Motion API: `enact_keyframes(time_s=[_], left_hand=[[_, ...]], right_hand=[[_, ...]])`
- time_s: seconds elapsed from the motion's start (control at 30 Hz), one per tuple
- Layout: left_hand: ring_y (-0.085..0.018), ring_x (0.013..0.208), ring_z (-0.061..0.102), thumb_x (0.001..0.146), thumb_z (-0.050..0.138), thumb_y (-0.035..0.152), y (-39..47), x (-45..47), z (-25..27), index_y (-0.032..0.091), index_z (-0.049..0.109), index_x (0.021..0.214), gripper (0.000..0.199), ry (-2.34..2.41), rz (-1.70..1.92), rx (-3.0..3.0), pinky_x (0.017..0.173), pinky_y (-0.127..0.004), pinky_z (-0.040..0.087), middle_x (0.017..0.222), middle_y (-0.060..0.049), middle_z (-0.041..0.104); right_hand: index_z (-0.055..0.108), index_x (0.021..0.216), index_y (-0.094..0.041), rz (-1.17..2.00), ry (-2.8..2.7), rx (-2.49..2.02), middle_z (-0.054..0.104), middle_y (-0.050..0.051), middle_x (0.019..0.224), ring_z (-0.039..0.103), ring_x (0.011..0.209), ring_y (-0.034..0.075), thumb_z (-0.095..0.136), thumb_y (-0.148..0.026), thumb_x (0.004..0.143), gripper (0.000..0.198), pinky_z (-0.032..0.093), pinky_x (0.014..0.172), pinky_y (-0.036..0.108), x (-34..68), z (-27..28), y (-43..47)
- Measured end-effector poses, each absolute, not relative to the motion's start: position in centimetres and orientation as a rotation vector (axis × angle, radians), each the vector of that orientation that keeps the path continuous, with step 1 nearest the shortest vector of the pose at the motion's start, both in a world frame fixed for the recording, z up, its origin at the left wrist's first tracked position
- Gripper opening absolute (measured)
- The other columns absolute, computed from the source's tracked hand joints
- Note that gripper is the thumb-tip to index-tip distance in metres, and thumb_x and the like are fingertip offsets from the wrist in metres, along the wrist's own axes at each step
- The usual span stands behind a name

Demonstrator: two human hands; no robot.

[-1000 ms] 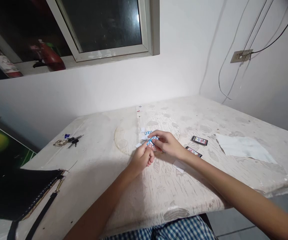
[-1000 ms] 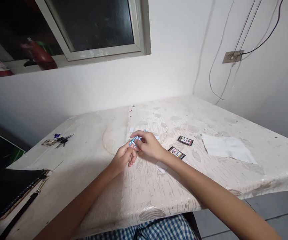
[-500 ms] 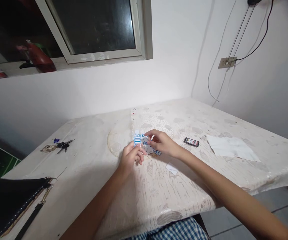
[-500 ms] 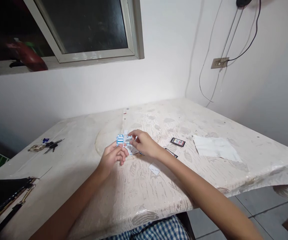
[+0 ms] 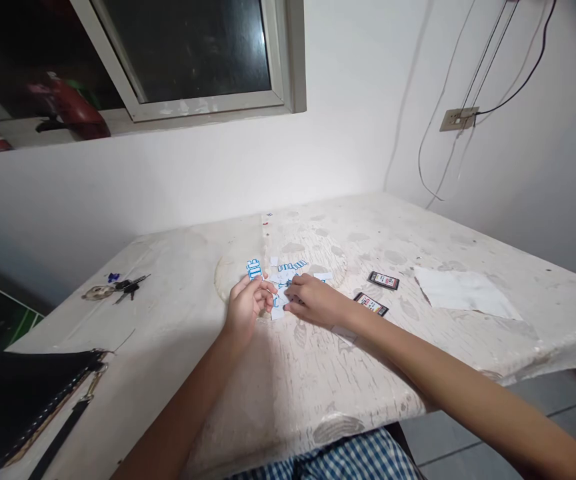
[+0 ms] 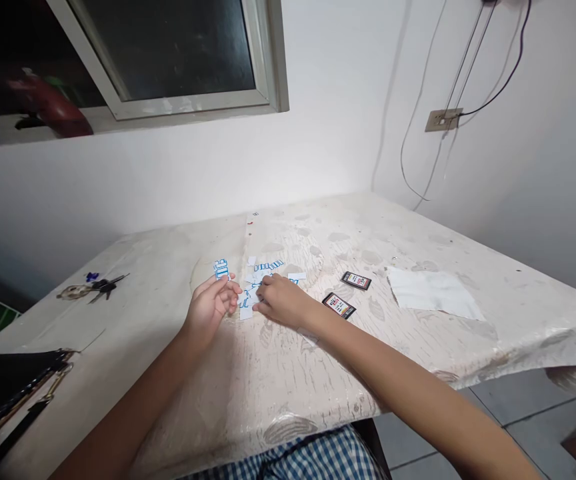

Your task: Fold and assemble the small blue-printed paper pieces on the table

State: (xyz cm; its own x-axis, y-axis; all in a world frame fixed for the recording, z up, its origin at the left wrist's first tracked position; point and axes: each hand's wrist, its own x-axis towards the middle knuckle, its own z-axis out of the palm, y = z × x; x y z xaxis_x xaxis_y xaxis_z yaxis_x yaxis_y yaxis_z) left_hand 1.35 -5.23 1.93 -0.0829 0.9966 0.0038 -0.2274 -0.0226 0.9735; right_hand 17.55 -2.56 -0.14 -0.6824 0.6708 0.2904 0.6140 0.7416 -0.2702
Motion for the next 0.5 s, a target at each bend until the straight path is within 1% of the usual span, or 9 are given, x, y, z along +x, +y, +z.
enact_keyframes(time_s=[0.13,0.2,0.3,0.37,0.5], left_hand=[[-0.008,0.042,0.046,0.074,0.056,0.026,-5.2,1.2,2.0,0.013,0.05,0.084,0.017,1.083,1.389,1.007,0.038,-0.02,0.035,0.058,-0.001,0.059],[-0.009,0.042,0.047,0.074,0.056,0.027,-5.1,1.2,2.0,0.013,0.05,0.083,0.017,1.076,1.39,1.013,0.038,-0.02,0.035,0.057,-0.002,0.059],[-0.009,0.042,0.046,0.074,0.056,0.028,-5.1,1.2,2.0,0.013,0.05,0.083,0.018,1.072,1.393,1.019,0.038,-0.02,0.034,0.057,-0.002,0.06],[-0.009,0.041,0.046,0.074,0.055,0.028,-5.2,1.2,2.1,0.013,0.05,0.083,0.018,1.071,1.392,1.016,0.038,-0.02,0.034,0.057,-0.002,0.059],[-0.009,0.042,0.046,0.074,0.055,0.027,-5.4,1.2,2.4,0.013,0.05,0.083,0.017,1.078,1.38,1.018,0.039,-0.021,0.034,0.058,-0.002,0.059]], right_hand=[[0.062,0.086,-0.011,0.061,-2.494,-1.073,0.058,0.011,0.091,0.049,0.091,0.021,0.053,-0.032,0.086,0.023,0.036,0.08,0.031,16.7,-0.9,-2.5],[0.061,0.087,-0.01,0.003,-2.485,-1.096,0.059,0.011,0.091,0.05,0.089,0.021,0.055,-0.03,0.085,0.021,0.035,0.078,0.031,16.2,-1.3,-2.4],[0.06,0.086,-0.01,-0.041,-2.511,-1.07,0.06,0.01,0.085,0.052,0.082,0.02,0.051,-0.029,0.087,0.021,0.035,0.074,0.03,16.0,-1.5,-2.2],[0.059,0.084,-0.011,-0.004,-2.535,-1.009,0.06,0.009,0.082,0.052,0.079,0.018,0.046,-0.028,0.09,0.022,0.034,0.073,0.029,16.3,-1.2,-2.1],[0.058,0.077,-0.013,0.19,-2.549,-0.913,0.06,0.008,0.078,0.052,0.075,0.016,0.041,-0.025,0.093,0.026,0.034,0.068,0.026,17.1,-0.3,-2.1]])
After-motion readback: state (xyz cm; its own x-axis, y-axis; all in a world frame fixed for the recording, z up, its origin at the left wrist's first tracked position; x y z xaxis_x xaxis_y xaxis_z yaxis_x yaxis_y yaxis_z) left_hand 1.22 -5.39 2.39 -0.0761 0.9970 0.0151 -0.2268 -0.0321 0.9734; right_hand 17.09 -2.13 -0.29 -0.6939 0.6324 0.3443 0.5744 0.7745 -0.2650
